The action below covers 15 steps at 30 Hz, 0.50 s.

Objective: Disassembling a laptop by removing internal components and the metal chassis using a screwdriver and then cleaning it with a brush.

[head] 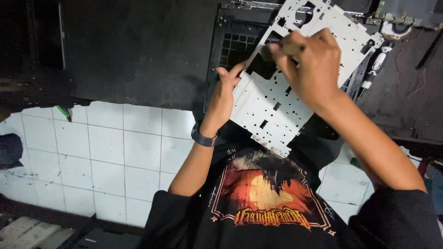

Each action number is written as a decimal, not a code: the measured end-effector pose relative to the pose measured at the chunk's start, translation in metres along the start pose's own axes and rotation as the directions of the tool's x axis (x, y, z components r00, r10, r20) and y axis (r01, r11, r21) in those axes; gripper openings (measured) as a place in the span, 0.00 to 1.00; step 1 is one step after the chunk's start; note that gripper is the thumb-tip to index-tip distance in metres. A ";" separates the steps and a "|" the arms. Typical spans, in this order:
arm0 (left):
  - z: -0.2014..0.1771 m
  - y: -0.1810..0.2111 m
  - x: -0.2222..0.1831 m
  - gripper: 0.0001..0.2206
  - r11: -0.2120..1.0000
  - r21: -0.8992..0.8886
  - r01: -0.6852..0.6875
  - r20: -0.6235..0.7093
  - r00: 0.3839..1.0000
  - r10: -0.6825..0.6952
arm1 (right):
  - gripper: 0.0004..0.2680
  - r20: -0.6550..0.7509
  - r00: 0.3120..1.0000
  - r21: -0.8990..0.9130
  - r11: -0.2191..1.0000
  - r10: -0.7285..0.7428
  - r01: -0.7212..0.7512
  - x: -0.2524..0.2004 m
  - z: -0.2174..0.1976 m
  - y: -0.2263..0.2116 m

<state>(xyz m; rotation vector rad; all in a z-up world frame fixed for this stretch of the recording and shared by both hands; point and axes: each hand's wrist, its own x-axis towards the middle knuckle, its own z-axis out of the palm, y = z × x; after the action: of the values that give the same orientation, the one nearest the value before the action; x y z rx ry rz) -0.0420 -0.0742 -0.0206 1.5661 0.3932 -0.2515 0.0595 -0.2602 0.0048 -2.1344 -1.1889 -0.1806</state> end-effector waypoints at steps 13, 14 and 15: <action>0.007 -0.002 -0.001 0.30 0.984 0.163 -0.066 -0.039 0.997 0.073 | 0.04 0.019 0.999 -0.029 0.999 0.037 -0.037 0.027 -0.018 0.042; 0.007 -0.009 0.001 0.26 0.970 0.186 -0.154 -0.029 0.986 0.162 | 0.03 0.172 0.983 0.192 0.981 -0.058 0.025 0.028 -0.019 0.025; 0.007 -0.007 0.001 0.26 0.969 0.188 -0.159 -0.025 0.986 0.167 | 0.03 0.167 0.984 0.188 0.982 -0.057 0.025 0.030 -0.020 0.041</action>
<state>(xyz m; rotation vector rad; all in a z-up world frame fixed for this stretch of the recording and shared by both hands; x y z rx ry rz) -0.0430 -0.0808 -0.0277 1.7794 0.2759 -0.1322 0.1131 -0.2662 0.0125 -1.9946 -1.2957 0.0954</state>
